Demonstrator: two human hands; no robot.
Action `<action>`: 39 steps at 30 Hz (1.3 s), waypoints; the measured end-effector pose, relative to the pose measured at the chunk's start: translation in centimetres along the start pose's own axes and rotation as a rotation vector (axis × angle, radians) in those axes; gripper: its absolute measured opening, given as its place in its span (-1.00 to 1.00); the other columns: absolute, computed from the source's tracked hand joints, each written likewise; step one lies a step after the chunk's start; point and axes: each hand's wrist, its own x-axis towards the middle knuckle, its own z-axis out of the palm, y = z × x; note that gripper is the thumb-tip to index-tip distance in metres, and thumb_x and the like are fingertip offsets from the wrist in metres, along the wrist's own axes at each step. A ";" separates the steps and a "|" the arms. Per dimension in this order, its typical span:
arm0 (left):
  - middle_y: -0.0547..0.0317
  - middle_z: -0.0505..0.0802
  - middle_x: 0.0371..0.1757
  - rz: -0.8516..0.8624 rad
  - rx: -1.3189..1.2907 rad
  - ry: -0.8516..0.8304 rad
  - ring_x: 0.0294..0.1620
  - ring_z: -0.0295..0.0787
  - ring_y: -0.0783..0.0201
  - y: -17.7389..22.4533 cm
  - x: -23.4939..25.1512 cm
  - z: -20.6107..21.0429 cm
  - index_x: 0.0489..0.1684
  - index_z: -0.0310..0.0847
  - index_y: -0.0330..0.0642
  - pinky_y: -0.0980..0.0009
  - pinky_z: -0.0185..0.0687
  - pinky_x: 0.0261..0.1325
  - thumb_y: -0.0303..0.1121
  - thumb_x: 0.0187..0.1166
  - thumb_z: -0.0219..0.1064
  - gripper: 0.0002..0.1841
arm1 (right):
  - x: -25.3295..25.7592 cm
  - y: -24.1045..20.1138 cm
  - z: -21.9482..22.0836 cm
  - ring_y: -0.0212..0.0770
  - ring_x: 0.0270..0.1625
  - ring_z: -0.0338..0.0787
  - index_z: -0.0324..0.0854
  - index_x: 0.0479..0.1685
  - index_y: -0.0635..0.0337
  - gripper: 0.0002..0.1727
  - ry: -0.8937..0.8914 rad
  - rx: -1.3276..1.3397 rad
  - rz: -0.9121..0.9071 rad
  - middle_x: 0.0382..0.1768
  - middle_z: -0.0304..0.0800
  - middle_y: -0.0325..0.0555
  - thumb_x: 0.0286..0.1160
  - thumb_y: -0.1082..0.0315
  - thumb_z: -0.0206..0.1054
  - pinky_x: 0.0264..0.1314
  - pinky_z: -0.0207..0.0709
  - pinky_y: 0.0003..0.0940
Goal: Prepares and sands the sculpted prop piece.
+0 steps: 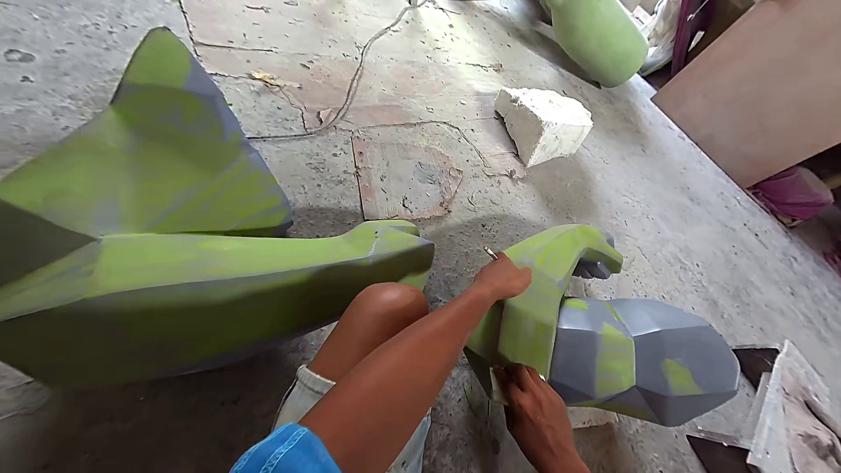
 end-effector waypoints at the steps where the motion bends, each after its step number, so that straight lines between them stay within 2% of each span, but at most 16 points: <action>1: -0.31 0.75 0.30 -0.002 0.001 -0.005 0.32 0.75 -0.19 0.0 -0.1 0.0 0.72 0.14 -0.35 -0.25 0.64 0.27 0.20 0.67 -0.01 -0.17 | 0.4 0.1 -0.3 -0.21 0.03 0.85 0.85 0.10 -0.18 -0.67 -0.014 0.015 -0.006 0.01 0.85 -0.22 0.37 0.24 0.36 -0.08 0.78 -0.30; 3: -0.32 0.75 0.31 0.000 -0.006 -0.014 0.32 0.75 -0.19 0.0 -0.2 -0.2 0.74 0.11 -0.36 -0.25 0.63 0.28 0.22 0.69 -0.04 -0.16 | 1.9 0.4 -1.3 -0.20 0.01 0.86 0.84 0.06 -0.16 -0.71 -0.037 0.050 0.001 0.00 0.85 -0.22 0.39 0.16 0.37 -0.12 0.78 -0.26; 6: -0.35 0.71 0.39 0.010 -0.030 -0.038 0.39 0.71 -0.21 -0.1 0.0 -0.3 0.77 0.07 -0.38 -0.26 0.59 0.34 0.23 0.72 -0.11 -0.14 | 5.4 1.6 -2.8 -0.15 0.04 0.87 0.83 0.14 -0.11 -0.68 -0.049 0.049 0.053 0.05 0.85 -0.17 0.45 0.24 0.32 -0.10 0.79 -0.20; 9: -0.36 0.70 0.39 0.020 -0.046 -0.048 0.40 0.69 -0.21 -0.2 -0.1 -0.4 0.74 0.13 -0.36 -0.26 0.57 0.35 0.19 0.77 -0.16 -0.20 | 8.7 3.5 -2.5 -0.11 0.03 0.86 0.81 0.20 -0.10 -0.66 -0.083 0.019 0.105 0.08 0.82 -0.12 0.57 0.34 0.23 -0.12 0.79 -0.16; 12: -0.34 0.72 0.37 0.020 -0.044 -0.044 0.38 0.71 -0.20 -0.1 0.0 -0.2 0.75 0.12 -0.34 -0.25 0.59 0.33 0.20 0.77 -0.17 -0.20 | 10.0 4.5 -1.5 -0.13 0.06 0.83 0.82 0.16 -0.09 -0.70 -0.093 0.018 0.130 0.06 0.79 -0.14 0.59 0.35 0.25 -0.08 0.77 -0.19; 15: -0.34 0.72 0.35 0.015 -0.041 -0.031 0.36 0.73 -0.19 0.1 -0.3 -0.1 0.73 0.13 -0.36 -0.25 0.61 0.31 0.20 0.76 -0.15 -0.19 | 8.9 3.3 -1.3 -0.13 0.09 0.82 0.84 0.02 -0.08 -0.74 -0.097 0.016 0.143 0.05 0.79 -0.15 0.55 0.36 0.25 -0.07 0.77 -0.19; 17: -0.34 0.73 0.33 0.010 -0.045 -0.025 0.34 0.73 -0.19 0.2 -0.3 0.0 0.71 0.14 -0.37 -0.24 0.62 0.29 0.20 0.76 -0.14 -0.20 | 7.1 1.9 -1.2 -0.08 0.12 0.84 0.85 0.10 -0.06 -0.69 -0.110 0.023 0.145 0.10 0.83 -0.10 0.50 0.40 0.27 -0.02 0.79 -0.15; 23: -0.33 0.75 0.28 0.007 -0.039 -0.027 0.31 0.75 -0.18 0.4 -0.4 -0.2 0.66 0.19 -0.37 -0.23 0.63 0.25 0.20 0.77 -0.14 -0.22 | 1.2 -1.2 0.4 -0.13 0.20 0.82 0.80 0.28 -0.09 -0.53 -0.022 -0.019 0.098 0.13 0.85 -0.16 0.35 0.45 0.37 0.14 0.75 -0.28; 28: -0.35 0.74 0.31 0.014 -0.080 -0.031 0.33 0.74 -0.20 0.3 -0.6 -0.4 0.69 0.19 -0.38 -0.26 0.62 0.29 0.22 0.74 -0.09 -0.19 | -0.7 -1.6 1.2 -0.17 0.27 0.80 0.79 0.31 -0.08 -0.52 0.008 -0.084 0.028 0.14 0.86 -0.20 0.37 0.48 0.34 0.30 0.70 -0.33; 33: -0.35 0.73 0.33 0.025 -0.101 -0.045 0.35 0.72 -0.19 -0.1 -0.5 -0.6 0.67 0.21 -0.39 -0.25 0.60 0.31 0.21 0.75 -0.09 -0.20 | -0.4 -1.4 0.6 -0.18 0.15 0.85 0.83 0.20 -0.07 -0.61 0.027 -0.088 -0.026 0.06 0.88 -0.20 0.39 0.36 0.33 0.16 0.74 -0.33; 36: -0.36 0.73 0.33 0.034 -0.111 -0.054 0.36 0.72 -0.20 -0.3 -0.3 -0.7 0.67 0.22 -0.39 -0.26 0.59 0.31 0.21 0.75 -0.10 -0.20 | 1.4 -1.4 -0.1 -0.20 0.10 0.86 0.82 0.19 -0.04 -0.64 0.057 -0.080 -0.039 0.03 0.87 -0.18 0.46 0.41 0.30 0.09 0.76 -0.35; 39: -0.35 0.72 0.34 0.043 -0.096 -0.068 0.37 0.71 -0.20 -0.3 -0.4 -0.6 0.66 0.24 -0.39 -0.26 0.58 0.32 0.24 0.75 -0.11 -0.18 | 3.7 -1.2 -0.1 -0.14 0.13 0.86 0.81 0.25 -0.03 -0.60 0.047 -0.092 -0.006 0.11 0.85 -0.11 0.45 0.46 0.33 0.05 0.77 -0.33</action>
